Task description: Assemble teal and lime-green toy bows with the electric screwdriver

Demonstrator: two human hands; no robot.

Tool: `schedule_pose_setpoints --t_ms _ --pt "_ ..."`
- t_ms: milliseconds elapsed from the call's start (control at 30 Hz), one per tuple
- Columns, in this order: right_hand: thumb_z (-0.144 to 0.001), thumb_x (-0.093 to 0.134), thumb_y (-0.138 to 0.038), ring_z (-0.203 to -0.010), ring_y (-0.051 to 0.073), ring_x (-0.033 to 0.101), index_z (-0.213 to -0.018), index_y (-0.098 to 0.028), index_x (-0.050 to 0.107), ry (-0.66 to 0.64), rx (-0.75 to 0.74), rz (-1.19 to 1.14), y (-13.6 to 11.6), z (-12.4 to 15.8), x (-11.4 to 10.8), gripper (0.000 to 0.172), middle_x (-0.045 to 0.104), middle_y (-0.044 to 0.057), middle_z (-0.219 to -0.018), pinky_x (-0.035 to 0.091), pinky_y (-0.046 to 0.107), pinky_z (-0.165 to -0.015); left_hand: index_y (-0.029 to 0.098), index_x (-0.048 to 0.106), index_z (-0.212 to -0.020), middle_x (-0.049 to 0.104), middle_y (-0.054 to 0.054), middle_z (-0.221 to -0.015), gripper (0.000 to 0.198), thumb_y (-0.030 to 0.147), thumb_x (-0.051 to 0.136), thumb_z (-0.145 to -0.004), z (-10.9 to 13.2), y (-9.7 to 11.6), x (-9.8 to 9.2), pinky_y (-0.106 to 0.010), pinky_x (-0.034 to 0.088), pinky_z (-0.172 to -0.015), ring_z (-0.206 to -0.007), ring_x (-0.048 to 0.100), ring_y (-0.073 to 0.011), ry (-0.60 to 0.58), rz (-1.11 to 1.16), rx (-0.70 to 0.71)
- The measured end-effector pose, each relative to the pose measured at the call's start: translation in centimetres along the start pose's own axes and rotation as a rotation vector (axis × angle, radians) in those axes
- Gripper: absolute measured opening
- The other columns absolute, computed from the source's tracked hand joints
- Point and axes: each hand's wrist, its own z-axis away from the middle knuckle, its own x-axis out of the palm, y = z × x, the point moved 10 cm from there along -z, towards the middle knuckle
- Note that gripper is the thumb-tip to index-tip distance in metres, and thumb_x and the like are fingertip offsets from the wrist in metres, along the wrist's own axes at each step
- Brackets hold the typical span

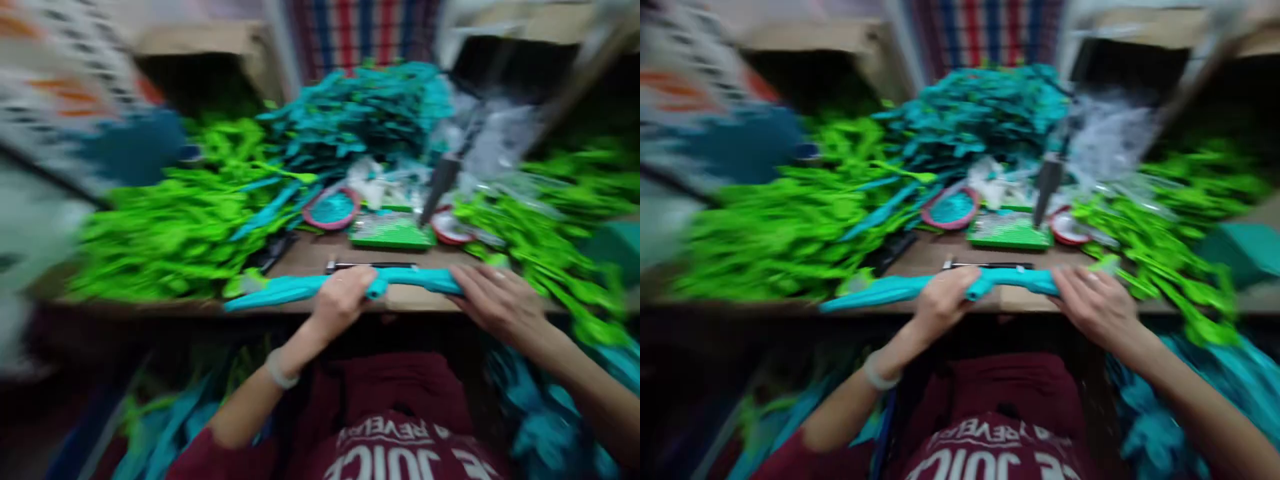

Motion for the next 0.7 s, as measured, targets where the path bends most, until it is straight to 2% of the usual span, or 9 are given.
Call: schedule_pose_setpoints --t_ms 33,100,233,300,433,600,700 --pt "-0.08 0.04 -0.078 -0.116 0.036 0.062 -0.119 -0.031 0.071 -0.009 0.018 0.076 0.5 0.2 -1.9 0.068 0.073 0.017 -0.113 0.051 0.052 -0.082 0.015 0.06 -0.126 0.073 -0.014 -0.119 0.03 0.026 0.053 -0.099 -0.8 -0.4 -0.4 -0.039 0.055 -0.098 -0.112 0.069 -0.0247 0.029 0.016 0.024" --pt "-0.088 0.044 -0.068 -0.114 0.033 0.062 -0.12 -0.028 0.07 -0.024 -0.001 0.188 1.0 -1.3 -4.3 0.057 0.072 0.016 -0.114 0.05 0.049 -0.085 0.015 0.059 -0.126 0.074 -0.013 -0.116 0.032 0.026 0.06 -0.097 -2.2 -0.4 -1.3 -0.037 0.055 -0.091 -0.106 0.071 -0.0258 0.017 -0.015 0.086" --pt "-0.099 0.051 -0.041 -0.107 0.026 0.063 -0.121 -0.018 0.065 -0.029 -0.201 0.309 0.1 -6.5 -6.1 0.035 0.072 0.013 -0.115 0.048 0.041 -0.087 0.012 0.059 -0.121 0.074 -0.013 -0.109 0.027 0.028 0.058 -0.098 -3.8 1.5 -4.3 -0.036 0.054 -0.084 -0.095 0.072 -0.026 -0.013 -0.117 0.173" --pt "-0.099 0.053 -0.032 -0.104 0.025 0.063 -0.12 -0.014 0.063 -0.004 -0.266 0.345 -0.4 -7.8 -6.7 0.03 0.072 0.013 -0.115 0.048 0.039 -0.088 0.012 0.059 -0.121 0.074 -0.012 -0.108 0.027 0.028 0.057 -0.099 -3.9 2.1 -5.3 -0.036 0.053 -0.084 -0.093 0.072 -0.0258 -0.017 -0.154 0.18" --pt "-0.097 0.058 -0.028 -0.103 0.025 0.063 -0.119 -0.015 0.063 0.038 -0.25 0.332 -0.3 -7.6 -7.8 0.026 0.072 0.012 -0.113 0.047 0.039 -0.089 0.013 0.058 -0.12 0.074 -0.011 -0.106 0.028 0.032 0.054 -0.1 -3.5 1.9 -6.2 -0.034 0.053 -0.079 -0.089 0.072 -0.0248 -0.031 -0.164 0.151" --pt "-0.097 0.057 -0.023 -0.101 0.023 0.065 -0.112 -0.015 0.066 0.068 -0.333 0.273 -1.1 -6.7 -7.4 0.019 0.074 0.01 -0.107 0.05 0.037 -0.089 0.018 0.057 -0.121 0.075 -0.009 -0.106 0.027 0.035 0.051 -0.101 -3.0 2.1 -6.8 -0.034 0.052 -0.076 -0.088 0.072 -0.0239 0.002 -0.172 0.149" --pt "-0.097 0.058 -0.022 -0.101 0.023 0.066 -0.115 -0.017 0.066 0.097 -0.344 0.237 -1.3 -5.7 -7.3 0.021 0.075 0.009 -0.105 0.051 0.037 -0.092 0.02 0.058 -0.117 0.075 -0.007 -0.103 0.024 0.037 0.049 -0.102 -3.0 2.6 -6.8 -0.032 0.052 -0.075 -0.088 0.072 -0.022 -0.031 -0.165 0.118"
